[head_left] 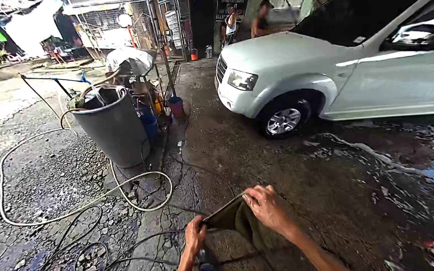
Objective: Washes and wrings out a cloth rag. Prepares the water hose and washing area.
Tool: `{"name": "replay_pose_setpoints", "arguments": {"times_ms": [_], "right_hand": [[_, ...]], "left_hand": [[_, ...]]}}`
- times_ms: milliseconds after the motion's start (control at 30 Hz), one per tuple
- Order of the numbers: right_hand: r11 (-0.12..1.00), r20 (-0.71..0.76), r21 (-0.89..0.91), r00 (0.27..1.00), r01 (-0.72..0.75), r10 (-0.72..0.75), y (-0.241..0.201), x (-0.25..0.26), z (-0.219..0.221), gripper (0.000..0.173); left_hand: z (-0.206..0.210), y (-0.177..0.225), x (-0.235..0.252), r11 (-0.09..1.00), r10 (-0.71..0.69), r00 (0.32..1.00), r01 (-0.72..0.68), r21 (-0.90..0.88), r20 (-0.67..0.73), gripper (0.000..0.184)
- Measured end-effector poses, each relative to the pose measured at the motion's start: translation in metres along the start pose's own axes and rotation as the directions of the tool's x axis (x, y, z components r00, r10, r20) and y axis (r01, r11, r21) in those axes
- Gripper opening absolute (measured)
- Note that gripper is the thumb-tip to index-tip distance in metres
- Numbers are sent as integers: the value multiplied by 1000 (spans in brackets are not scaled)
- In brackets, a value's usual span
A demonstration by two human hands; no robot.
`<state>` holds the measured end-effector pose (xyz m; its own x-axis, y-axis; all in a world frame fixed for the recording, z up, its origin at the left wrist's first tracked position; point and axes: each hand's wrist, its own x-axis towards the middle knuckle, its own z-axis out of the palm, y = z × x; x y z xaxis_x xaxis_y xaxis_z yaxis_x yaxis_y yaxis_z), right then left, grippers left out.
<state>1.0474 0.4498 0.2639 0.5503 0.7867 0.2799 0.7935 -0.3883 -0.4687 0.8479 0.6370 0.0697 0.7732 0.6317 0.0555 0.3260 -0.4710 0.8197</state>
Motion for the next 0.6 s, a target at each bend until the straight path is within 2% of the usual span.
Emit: {"name": "replay_pose_setpoints", "arguments": {"times_ms": [67,133,233,367,500,600], "right_hand": [[1000,-7,-28,1000,2,-2,-2,73,11,28],[999,0,-43,1000,2,-1,0,134,18,28],[999,-61,-42,998,-10,8,15,242,36,26],[1000,-58,-27,998,-14,12,28,382,75,25],[992,25,70,994,102,-104,29,528,132,27],[972,98,154,976,178,-194,34,644,175,31]], "left_hand": [[-17,-29,70,999,-29,998,26,-46,-52,25],[-45,-42,122,982,-32,996,15,-188,-88,24],[-124,-50,206,933,-34,990,-19,-358,-140,23],[-224,-68,305,903,-81,970,-26,-429,-228,16],[-302,-93,393,836,-120,914,-118,-535,-388,14],[-344,-111,459,780,-157,840,-216,-587,-519,11]]}}
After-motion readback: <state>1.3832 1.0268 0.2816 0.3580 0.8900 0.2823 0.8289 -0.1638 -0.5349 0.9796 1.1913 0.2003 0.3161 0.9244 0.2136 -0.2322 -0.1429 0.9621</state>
